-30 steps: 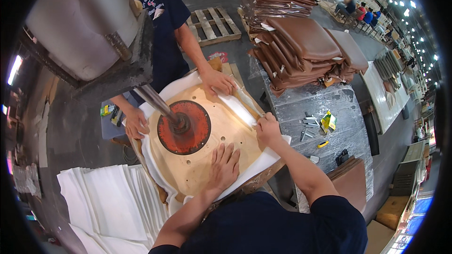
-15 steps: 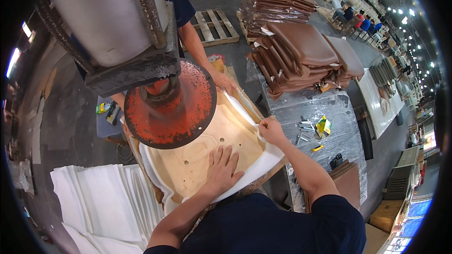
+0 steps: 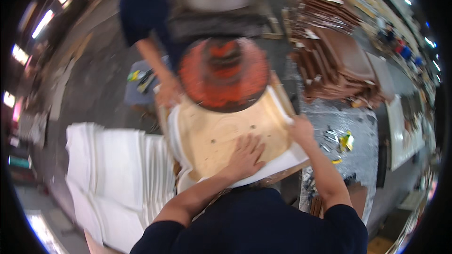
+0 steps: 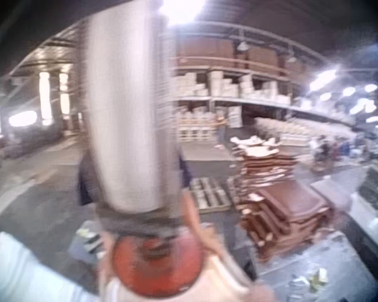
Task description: The person places white foam and brown fabric layers onto a cushion frame on a press. They smooth the layers and assist a coworker who operates the press to compress the assembly. The person then removes the finished cushion and repeats the process with new materials.
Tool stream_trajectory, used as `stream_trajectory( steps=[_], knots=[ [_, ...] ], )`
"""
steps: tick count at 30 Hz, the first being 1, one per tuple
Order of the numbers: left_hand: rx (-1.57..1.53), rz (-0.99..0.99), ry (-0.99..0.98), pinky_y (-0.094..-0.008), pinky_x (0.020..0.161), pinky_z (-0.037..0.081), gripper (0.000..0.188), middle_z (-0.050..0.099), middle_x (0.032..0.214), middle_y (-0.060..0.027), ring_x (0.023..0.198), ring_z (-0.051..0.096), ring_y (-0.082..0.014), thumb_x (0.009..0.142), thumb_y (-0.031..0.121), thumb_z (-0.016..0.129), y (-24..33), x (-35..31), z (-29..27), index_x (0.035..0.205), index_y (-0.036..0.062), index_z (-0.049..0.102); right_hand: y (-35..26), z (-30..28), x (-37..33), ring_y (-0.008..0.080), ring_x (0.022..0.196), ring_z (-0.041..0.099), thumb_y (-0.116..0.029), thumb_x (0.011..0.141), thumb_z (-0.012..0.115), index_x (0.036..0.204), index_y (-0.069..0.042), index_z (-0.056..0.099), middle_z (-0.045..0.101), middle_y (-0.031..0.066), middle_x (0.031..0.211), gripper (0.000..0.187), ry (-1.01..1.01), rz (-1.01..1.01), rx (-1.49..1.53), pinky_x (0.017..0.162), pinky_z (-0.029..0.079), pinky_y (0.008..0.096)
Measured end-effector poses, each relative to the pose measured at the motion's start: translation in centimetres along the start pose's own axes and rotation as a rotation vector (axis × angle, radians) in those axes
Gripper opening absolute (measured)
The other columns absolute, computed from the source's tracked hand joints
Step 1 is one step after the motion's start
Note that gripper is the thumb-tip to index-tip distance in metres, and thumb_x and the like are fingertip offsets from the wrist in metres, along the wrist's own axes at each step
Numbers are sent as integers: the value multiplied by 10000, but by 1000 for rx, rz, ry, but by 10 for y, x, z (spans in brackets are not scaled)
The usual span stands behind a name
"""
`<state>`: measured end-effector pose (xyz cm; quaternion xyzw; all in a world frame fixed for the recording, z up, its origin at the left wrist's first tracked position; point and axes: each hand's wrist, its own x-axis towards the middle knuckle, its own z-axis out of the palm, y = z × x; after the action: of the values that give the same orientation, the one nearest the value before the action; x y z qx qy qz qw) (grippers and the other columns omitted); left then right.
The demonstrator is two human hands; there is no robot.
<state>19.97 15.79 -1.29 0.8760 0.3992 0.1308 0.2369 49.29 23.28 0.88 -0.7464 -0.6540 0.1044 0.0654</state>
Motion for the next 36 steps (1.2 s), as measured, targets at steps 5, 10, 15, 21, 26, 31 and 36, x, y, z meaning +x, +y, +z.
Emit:
stream_trajectory(
  steps=[5, 10, 15, 21, 26, 31, 36],
  knots=[
    [-27, 16, 67, -671, 1365, 143, 685, 413, 1757, -217, 1675, 289, -478, 1055, 464, 675, 1, -1, -7, 1619, 95, 552, 32, 27, 7, 436, 897, 721, -165, 862, 782, 982, -10, 724, 695, 203, 956, 204, 208, -3, 217, 806, 574, 551],
    [-154, -84, 301, -644, 1304, 276, 549, 546, 1611, -193, 1567, 441, -443, 963, 270, 779, -12, -19, -5, 1449, 56, 639, 28, 33, 4, 436, 1026, 692, -152, 877, 814, 1065, -12, 725, 718, 202, 1095, 251, 234, 17, 282, 894, 545, 519],
    [307, -654, 521, -597, 1091, 463, 424, 624, 1384, -198, 1332, 592, -408, 868, 110, 808, -32, -128, -57, 1263, 34, 673, -54, 13, -30, 412, 1224, 648, -127, 883, 831, 1240, -70, 744, 698, 162, 1293, 373, 415, -419, 341, 1053, 499, 548],
    [-13, -1050, 505, -547, 1006, 518, 328, 597, 1311, -261, 1217, 617, -461, 914, 106, 801, -69, -189, -70, 1177, 22, 625, -207, 58, -86, 369, 1488, 525, -273, 893, 836, 1367, -165, 738, 607, 147, 1539, 496, -119, -945, 279, 1192, 407, 635],
    [-140, -1066, 665, -468, 1029, 570, 731, 617, 1406, -284, 1292, 656, -423, 925, 135, 849, -82, -196, -52, 1531, -23, 471, -175, 58, -74, 387, 1499, 512, -342, 906, 861, 1421, -162, 718, 600, 173, 1535, 564, -218, -810, 615, 1236, 374, 645],
    [-607, -1069, 601, -424, 1097, 573, 1180, 669, 1482, -295, 1303, 711, -354, 860, 184, 945, -98, -193, -61, 1728, -101, 199, -24, -18, -15, 422, 1398, 598, -321, 881, 914, 1472, -124, 684, 623, 213, 1501, 664, 307, -229, 500, 1145, 498, 505],
    [-547, -1019, 546, -420, 1073, 580, 1104, 696, 1464, -249, 1295, 720, -338, 829, 181, 962, -105, -169, -68, 1686, -73, 313, 47, -10, -1, 401, 1000, 767, -293, 924, 858, 1251, -73, 788, 802, 157, 1083, 400, 0, 230, 734, 922, 602, 490]
  ],
)
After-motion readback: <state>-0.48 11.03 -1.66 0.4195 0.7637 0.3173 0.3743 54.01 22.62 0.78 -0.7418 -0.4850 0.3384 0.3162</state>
